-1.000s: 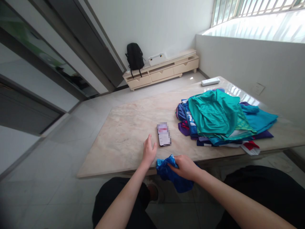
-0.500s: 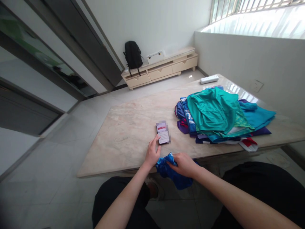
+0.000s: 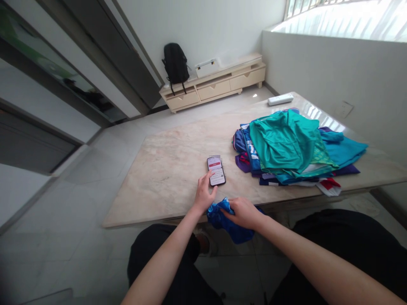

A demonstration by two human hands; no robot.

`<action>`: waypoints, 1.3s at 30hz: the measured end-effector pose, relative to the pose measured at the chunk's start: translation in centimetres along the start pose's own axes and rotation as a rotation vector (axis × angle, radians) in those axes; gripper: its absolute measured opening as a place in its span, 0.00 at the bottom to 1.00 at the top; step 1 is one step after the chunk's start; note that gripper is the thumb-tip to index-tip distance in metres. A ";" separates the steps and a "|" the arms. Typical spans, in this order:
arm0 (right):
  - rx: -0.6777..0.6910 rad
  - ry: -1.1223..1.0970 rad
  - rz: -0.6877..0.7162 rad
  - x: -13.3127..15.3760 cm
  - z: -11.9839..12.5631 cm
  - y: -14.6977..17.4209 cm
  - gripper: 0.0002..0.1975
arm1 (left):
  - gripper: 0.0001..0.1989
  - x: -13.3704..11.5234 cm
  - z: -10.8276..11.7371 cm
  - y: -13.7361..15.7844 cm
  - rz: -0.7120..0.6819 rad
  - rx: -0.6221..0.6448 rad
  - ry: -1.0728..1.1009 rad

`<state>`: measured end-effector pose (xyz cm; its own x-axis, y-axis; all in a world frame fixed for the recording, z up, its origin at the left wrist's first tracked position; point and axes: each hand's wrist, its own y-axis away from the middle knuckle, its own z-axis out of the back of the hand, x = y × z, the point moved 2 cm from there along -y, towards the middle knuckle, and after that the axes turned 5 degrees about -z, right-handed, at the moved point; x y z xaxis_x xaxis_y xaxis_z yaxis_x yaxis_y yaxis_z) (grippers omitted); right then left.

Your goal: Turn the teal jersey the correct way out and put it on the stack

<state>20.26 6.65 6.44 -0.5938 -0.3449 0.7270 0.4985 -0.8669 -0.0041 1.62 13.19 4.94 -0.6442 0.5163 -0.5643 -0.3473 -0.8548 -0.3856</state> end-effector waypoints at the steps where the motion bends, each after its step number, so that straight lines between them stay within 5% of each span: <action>1: 0.000 0.008 -0.002 0.0 0.0 0.0 0.15 | 0.41 0.0 0.0 0.0 -0.007 0.002 0.003; 13: 0.007 0.059 -0.010 0.2 0.2 0.0 0.16 | 0.46 0.5 -0.7 0.1 0.035 0.056 -0.005; 22: -0.002 0.022 -0.006 0.0 0.1 0.1 0.15 | 0.26 -0.5 1.0 0.0 0.102 -0.014 0.107; 27: -0.006 -0.007 -0.043 0.0 0.0 -0.1 0.17 | 0.12 -1.2 2.0 1.1 0.185 0.120 0.246; 34: 0.001 -0.113 -0.091 -0.3 0.8 -0.5 0.19 | 0.16 -1.8 2.4 2.2 0.231 0.422 0.513; 39: -0.144 -0.307 -0.197 -1.6 2.6 -1.1 0.27 | 0.21 -2.0 3.0 2.1 0.287 0.577 0.653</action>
<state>22.23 9.09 7.07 -0.4421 -0.0619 0.8949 0.2872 -0.9549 0.0759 0.13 10.16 7.44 -0.3058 0.0567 -0.9504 -0.6328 -0.7580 0.1584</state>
